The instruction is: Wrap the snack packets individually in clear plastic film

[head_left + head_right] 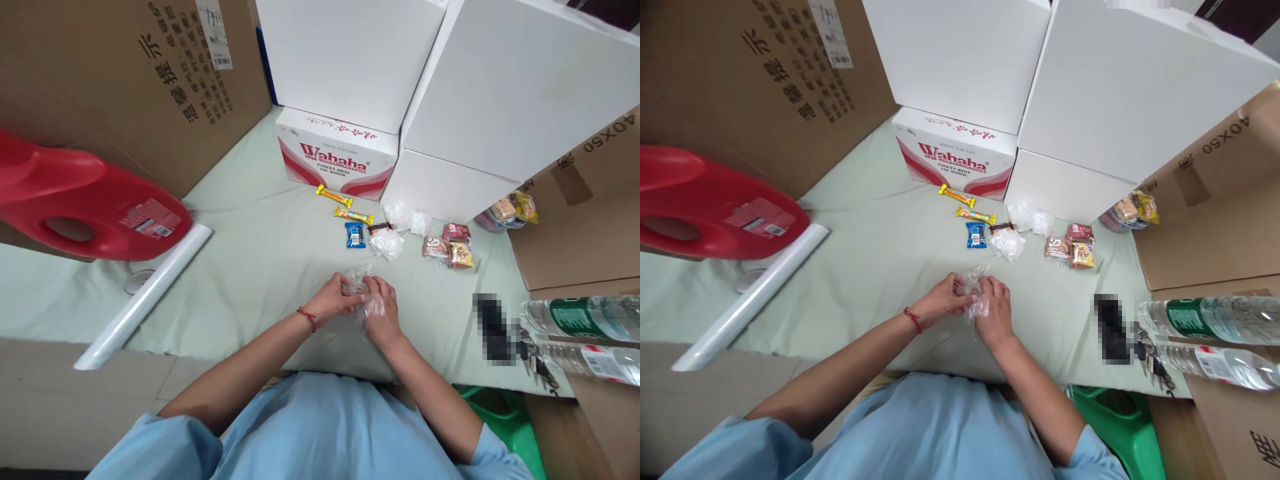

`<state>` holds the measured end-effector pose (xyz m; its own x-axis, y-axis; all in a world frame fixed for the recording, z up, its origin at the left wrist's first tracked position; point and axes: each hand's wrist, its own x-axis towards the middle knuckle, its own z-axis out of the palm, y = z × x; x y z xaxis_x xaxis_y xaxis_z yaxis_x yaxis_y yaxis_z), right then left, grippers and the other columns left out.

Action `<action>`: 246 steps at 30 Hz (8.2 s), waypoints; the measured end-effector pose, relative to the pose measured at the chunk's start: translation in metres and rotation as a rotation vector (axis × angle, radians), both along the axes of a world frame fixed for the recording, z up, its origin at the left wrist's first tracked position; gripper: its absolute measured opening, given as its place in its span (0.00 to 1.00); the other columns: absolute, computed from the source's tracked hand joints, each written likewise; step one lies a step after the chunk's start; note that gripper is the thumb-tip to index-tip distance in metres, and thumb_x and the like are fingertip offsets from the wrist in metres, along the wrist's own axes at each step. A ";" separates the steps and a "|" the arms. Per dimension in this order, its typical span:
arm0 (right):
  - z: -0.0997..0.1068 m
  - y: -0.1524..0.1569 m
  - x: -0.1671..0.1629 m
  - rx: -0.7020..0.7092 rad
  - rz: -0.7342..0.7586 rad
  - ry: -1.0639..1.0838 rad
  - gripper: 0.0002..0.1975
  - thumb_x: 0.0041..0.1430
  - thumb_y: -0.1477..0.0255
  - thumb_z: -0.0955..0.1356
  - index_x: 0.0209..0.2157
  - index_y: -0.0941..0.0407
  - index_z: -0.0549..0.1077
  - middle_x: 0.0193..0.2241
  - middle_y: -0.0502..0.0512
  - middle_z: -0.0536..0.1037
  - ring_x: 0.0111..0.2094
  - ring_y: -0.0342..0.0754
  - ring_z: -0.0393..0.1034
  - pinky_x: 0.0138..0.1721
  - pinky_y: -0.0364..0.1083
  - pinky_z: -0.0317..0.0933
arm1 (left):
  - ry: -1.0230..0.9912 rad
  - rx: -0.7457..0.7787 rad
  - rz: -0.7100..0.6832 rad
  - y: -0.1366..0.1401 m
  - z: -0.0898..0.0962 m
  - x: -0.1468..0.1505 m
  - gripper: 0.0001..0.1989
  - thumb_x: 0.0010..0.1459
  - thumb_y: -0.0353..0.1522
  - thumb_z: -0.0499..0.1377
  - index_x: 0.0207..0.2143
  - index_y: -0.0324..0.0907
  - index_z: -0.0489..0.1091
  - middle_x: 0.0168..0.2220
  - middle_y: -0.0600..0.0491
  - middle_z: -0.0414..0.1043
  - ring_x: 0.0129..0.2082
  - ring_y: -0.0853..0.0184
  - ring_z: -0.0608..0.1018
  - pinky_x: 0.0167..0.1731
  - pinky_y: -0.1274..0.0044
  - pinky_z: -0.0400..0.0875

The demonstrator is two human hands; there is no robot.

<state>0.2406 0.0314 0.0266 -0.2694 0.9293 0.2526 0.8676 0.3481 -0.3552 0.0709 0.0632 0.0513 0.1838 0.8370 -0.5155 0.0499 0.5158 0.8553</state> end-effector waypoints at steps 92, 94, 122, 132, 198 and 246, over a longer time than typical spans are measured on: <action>0.002 -0.044 0.020 -0.197 0.569 -0.122 0.31 0.71 0.68 0.65 0.72 0.49 0.58 0.72 0.56 0.61 0.73 0.56 0.52 0.70 0.61 0.57 | 0.884 0.780 -0.781 0.017 -0.034 -0.189 0.43 0.55 0.32 0.53 0.74 0.49 0.51 0.76 0.45 0.46 0.75 0.53 0.54 0.70 0.47 0.31; -0.009 -0.057 0.050 -0.219 0.501 -0.182 0.33 0.72 0.66 0.65 0.74 0.47 0.54 0.72 0.56 0.60 0.73 0.56 0.53 0.70 0.62 0.57 | 0.871 0.795 -0.759 0.014 -0.035 -0.193 0.41 0.57 0.34 0.53 0.73 0.50 0.52 0.76 0.45 0.47 0.75 0.53 0.55 0.70 0.48 0.30; -0.031 -0.030 0.027 -0.144 0.196 -0.192 0.29 0.74 0.63 0.60 0.72 0.60 0.58 0.71 0.67 0.60 0.73 0.63 0.51 0.70 0.69 0.46 | 1.178 0.737 -0.234 -0.047 -0.053 -0.134 0.29 0.72 0.43 0.47 0.73 0.53 0.55 0.75 0.44 0.50 0.74 0.52 0.58 0.70 0.46 0.34; 0.057 0.097 0.044 -0.172 -0.068 -0.394 0.20 0.74 0.66 0.57 0.49 0.55 0.78 0.49 0.62 0.79 0.48 0.55 0.73 0.46 0.49 0.65 | 1.229 0.749 -0.292 -0.046 -0.051 -0.137 0.29 0.73 0.42 0.46 0.73 0.48 0.56 0.75 0.44 0.47 0.74 0.51 0.57 0.70 0.44 0.33; 0.055 0.042 -0.082 -0.353 0.490 -0.563 0.22 0.65 0.66 0.69 0.58 0.59 0.71 0.51 0.65 0.75 0.54 0.60 0.66 0.53 0.52 0.64 | 1.252 0.769 -0.221 -0.050 -0.057 -0.133 0.27 0.73 0.44 0.44 0.71 0.50 0.59 0.75 0.46 0.52 0.74 0.56 0.59 0.71 0.48 0.36; 0.046 -0.004 -0.007 -0.183 0.449 0.073 0.37 0.63 0.48 0.70 0.65 0.55 0.66 0.55 0.67 0.74 0.56 0.61 0.69 0.56 0.60 0.67 | 0.696 0.729 -0.228 0.003 -0.018 -0.171 0.18 0.67 0.42 0.50 0.37 0.43 0.75 0.39 0.48 0.81 0.43 0.61 0.80 0.46 0.70 0.73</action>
